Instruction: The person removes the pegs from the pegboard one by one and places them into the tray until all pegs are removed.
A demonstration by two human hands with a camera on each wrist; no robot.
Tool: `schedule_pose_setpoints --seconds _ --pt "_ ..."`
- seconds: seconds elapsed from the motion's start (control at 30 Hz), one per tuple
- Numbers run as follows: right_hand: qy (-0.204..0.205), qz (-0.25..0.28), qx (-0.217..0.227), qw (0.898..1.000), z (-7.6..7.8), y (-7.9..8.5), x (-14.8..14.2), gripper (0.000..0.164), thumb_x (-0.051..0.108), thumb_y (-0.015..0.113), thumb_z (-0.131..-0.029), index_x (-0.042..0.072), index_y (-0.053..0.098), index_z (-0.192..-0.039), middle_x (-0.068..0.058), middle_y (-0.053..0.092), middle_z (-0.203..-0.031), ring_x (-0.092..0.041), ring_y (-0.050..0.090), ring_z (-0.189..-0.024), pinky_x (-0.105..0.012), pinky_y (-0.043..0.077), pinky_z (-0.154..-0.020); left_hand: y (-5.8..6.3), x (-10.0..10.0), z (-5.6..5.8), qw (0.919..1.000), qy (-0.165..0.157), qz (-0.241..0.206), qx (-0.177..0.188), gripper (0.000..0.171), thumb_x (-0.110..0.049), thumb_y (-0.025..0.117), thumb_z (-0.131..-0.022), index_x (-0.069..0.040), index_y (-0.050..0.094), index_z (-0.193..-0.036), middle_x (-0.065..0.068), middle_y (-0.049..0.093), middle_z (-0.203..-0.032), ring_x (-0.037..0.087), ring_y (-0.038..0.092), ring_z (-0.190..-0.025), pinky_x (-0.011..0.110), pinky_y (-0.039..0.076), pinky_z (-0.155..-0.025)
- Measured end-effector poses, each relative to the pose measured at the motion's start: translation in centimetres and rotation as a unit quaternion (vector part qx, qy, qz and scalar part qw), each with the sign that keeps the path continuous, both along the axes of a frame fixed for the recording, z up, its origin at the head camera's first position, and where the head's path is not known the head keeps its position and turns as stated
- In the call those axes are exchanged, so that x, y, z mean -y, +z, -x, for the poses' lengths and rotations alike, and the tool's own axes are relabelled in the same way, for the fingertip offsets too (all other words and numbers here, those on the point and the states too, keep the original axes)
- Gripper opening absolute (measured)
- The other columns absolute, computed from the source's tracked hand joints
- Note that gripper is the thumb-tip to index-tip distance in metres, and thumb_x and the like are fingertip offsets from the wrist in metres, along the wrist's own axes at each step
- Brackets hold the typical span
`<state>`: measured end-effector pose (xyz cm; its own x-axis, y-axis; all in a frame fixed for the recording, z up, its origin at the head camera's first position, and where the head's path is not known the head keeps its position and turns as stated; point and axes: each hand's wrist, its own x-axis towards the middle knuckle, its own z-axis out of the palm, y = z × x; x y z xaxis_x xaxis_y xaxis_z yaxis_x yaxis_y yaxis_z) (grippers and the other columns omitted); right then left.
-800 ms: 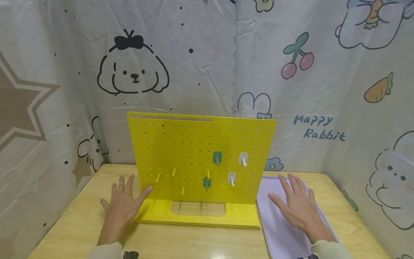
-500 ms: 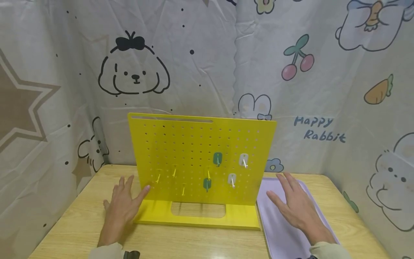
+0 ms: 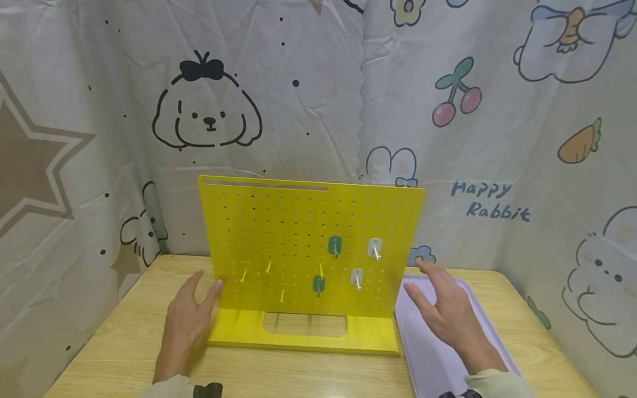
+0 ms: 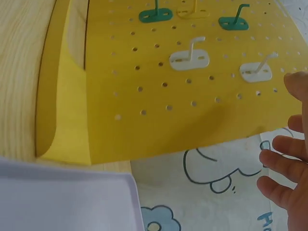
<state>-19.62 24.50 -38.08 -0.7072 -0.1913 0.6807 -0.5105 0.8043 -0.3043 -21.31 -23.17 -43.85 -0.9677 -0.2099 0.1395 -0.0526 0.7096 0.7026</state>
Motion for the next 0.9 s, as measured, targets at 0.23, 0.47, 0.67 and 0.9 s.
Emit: schedule_pose_setpoints --seconds 0.23,0.47,0.67,0.9 --pt "0.025 0.028 -0.035 0.999 0.4 0.4 0.7 0.041 0.007 0.073 -0.088 -0.004 0.060 -0.126 -0.014 0.067 -0.114 -0.030 0.065 -0.100 -0.050 0.054 -0.076 -0.2 0.1 0.3 0.9974 -0.026 -0.067 -0.007 0.081 -0.063 0.041 -0.100 -0.008 0.025 -0.158 0.022 0.031 -0.157 0.043 0.034 -0.139 0.063 0.031 -0.106" --pt "0.043 0.051 -0.043 0.997 0.7 1.0 1.5 0.037 0.005 0.074 -0.088 -0.004 0.063 -0.122 -0.012 0.070 -0.110 -0.023 0.067 -0.096 -0.037 0.055 -0.075 -0.3 -0.4 0.5 0.9919 -0.035 -0.113 -0.046 0.073 -0.055 0.044 -0.103 -0.006 0.033 -0.155 0.023 0.042 -0.150 0.041 0.043 -0.133 0.053 0.037 -0.106" --pt "0.043 0.080 -0.040 0.995 0.9 1.4 2.0 0.036 0.003 0.078 -0.085 -0.005 0.065 -0.118 -0.012 0.071 -0.100 -0.021 0.067 -0.087 -0.023 0.054 -0.074 -0.2 -0.7 1.1 0.9899 -0.028 -0.127 -0.055 0.068 -0.052 0.047 -0.103 -0.004 0.039 -0.150 0.024 0.048 -0.144 0.041 0.047 -0.130 0.053 0.039 -0.105" --pt "0.050 0.115 -0.030 0.992 1.1 1.6 2.7 0.036 -0.001 0.079 -0.083 -0.005 0.067 -0.116 -0.005 0.071 -0.093 -0.017 0.066 -0.081 -0.024 0.055 -0.071 -0.3 -1.2 1.4 0.9878 0.007 -0.142 -0.064 0.061 -0.050 0.051 -0.102 -0.007 0.049 -0.144 0.023 0.056 -0.137 0.040 0.053 -0.125 0.055 0.040 -0.102"
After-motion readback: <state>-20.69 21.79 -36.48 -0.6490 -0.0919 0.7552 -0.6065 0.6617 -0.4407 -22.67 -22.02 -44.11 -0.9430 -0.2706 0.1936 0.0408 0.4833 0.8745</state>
